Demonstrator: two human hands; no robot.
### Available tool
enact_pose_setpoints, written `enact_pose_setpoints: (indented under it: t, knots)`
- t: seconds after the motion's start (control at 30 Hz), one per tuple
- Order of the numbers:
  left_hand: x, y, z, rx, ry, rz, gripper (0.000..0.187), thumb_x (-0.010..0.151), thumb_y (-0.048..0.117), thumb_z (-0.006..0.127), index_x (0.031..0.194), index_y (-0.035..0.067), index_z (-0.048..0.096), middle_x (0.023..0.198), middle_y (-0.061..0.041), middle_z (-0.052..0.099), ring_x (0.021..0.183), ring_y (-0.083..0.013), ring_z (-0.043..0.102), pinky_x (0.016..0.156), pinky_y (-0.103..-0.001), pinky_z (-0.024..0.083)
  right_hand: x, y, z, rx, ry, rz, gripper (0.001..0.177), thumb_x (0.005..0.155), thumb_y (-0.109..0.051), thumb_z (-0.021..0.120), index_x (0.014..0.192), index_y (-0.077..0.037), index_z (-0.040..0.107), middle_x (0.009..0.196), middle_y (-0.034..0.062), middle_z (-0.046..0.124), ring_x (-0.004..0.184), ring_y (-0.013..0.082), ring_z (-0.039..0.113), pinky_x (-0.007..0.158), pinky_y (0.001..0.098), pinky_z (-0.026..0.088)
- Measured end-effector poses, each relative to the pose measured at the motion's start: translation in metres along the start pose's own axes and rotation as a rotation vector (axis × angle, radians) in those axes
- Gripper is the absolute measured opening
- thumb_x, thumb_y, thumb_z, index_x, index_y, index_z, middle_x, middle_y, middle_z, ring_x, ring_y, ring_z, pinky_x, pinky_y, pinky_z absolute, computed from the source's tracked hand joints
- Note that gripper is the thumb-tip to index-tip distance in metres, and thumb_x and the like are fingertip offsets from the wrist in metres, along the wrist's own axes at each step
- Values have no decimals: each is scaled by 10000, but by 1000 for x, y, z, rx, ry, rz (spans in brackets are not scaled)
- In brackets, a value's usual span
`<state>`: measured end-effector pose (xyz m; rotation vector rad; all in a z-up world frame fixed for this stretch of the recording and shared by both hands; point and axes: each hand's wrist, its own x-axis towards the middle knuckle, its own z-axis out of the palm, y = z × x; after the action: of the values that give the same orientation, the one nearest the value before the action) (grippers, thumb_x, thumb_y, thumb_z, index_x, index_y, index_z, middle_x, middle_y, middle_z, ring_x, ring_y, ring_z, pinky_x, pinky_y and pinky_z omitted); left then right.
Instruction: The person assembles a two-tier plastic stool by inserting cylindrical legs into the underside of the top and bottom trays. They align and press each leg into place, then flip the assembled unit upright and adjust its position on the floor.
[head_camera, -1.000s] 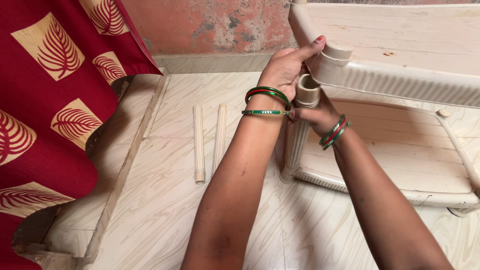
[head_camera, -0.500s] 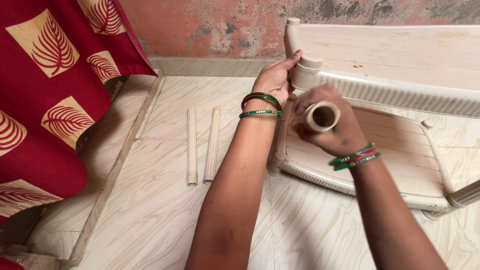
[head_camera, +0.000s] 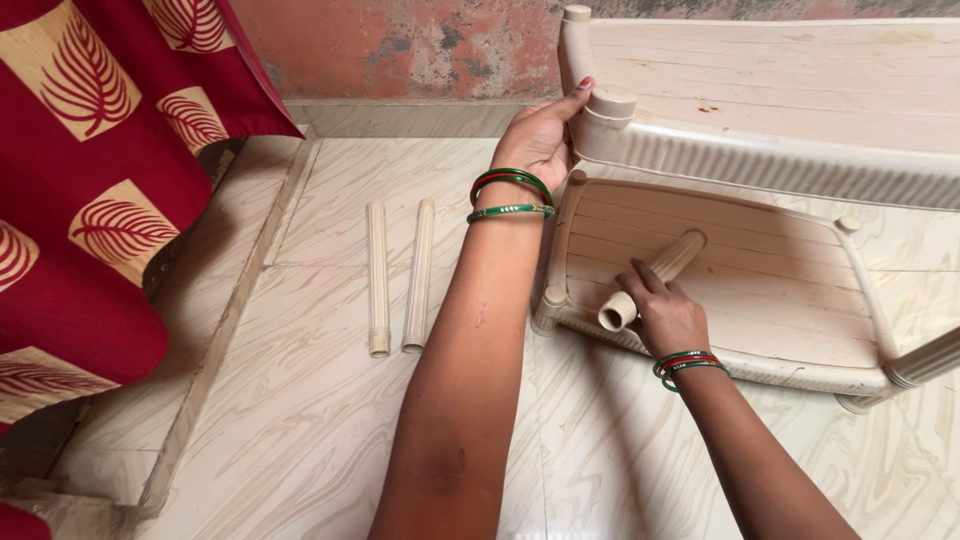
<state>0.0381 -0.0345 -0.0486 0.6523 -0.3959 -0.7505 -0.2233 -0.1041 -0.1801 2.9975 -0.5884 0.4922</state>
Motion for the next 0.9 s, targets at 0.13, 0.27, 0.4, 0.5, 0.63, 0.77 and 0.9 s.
enact_pose_setpoints:
  t: [0.13, 0.27, 0.4, 0.5, 0.63, 0.77, 0.9]
  knots:
    - [-13, 1, -4, 61, 3, 11, 500, 852, 272, 820, 1160, -92, 667, 1139, -147, 743, 1050, -234, 687, 900, -375, 570, 0, 26, 78, 258, -176, -4, 576, 797, -68, 716, 1340, -219, 597, 1658, 100, 321, 1144, 376, 643, 912, 430, 577]
    - [-24, 6, 4, 244, 48, -11, 582, 792, 430, 800, 1132, -26, 677, 1036, -131, 726, 895, -248, 658, 632, -403, 505, -7, 43, 151, 699, -32, -173, 633, 780, 42, 656, 1395, -107, 635, 1647, 349, 122, 1418, 504, 336, 1050, 448, 472]
    - [-30, 12, 14, 340, 35, 13, 681, 760, 543, 807, 1155, 3, 681, 1050, -90, 703, 913, -207, 623, 671, -366, 504, -30, 42, 188, 1242, -137, 482, 393, 983, -158, 613, 1358, -67, 685, 1628, 229, 441, 1173, 397, 716, 1086, 332, 549]
    - [-35, 18, 22, 387, -16, 31, 731, 722, 586, 820, 1137, 2, 674, 1060, -84, 711, 958, -204, 630, 730, -394, 526, -54, 28, 193, 1033, 239, 392, 777, 812, -27, 851, 1453, -24, 412, 1373, 238, 502, 1163, 322, 533, 953, 409, 481]
    - [-43, 24, 25, 441, -98, 56, 803, 665, 649, 806, 1172, 40, 676, 1070, -59, 717, 1041, -184, 594, 824, -397, 443, -68, 8, 180, 1680, 87, 625, 798, 711, 38, 653, 1396, -215, 331, 1085, 92, 666, 847, 169, 687, 762, 345, 591]
    - [-41, 24, 26, 446, -180, 139, 915, 653, 689, 814, 1220, -14, 670, 1115, -99, 727, 1139, -231, 581, 977, -406, 383, -68, -12, 156, 1411, 34, 423, 644, 760, 52, 683, 1356, -93, 488, 883, 52, 625, 739, 133, 622, 648, 305, 540]
    - [-33, 19, 29, 449, -273, 236, 972, 675, 693, 827, 1257, -66, 650, 1197, -141, 734, 1252, -256, 568, 1134, -387, 322, -59, -25, 124, 1402, 24, 331, 488, 802, 51, 669, 1243, -59, 494, 803, 27, 576, 583, 98, 552, 463, 276, 461]
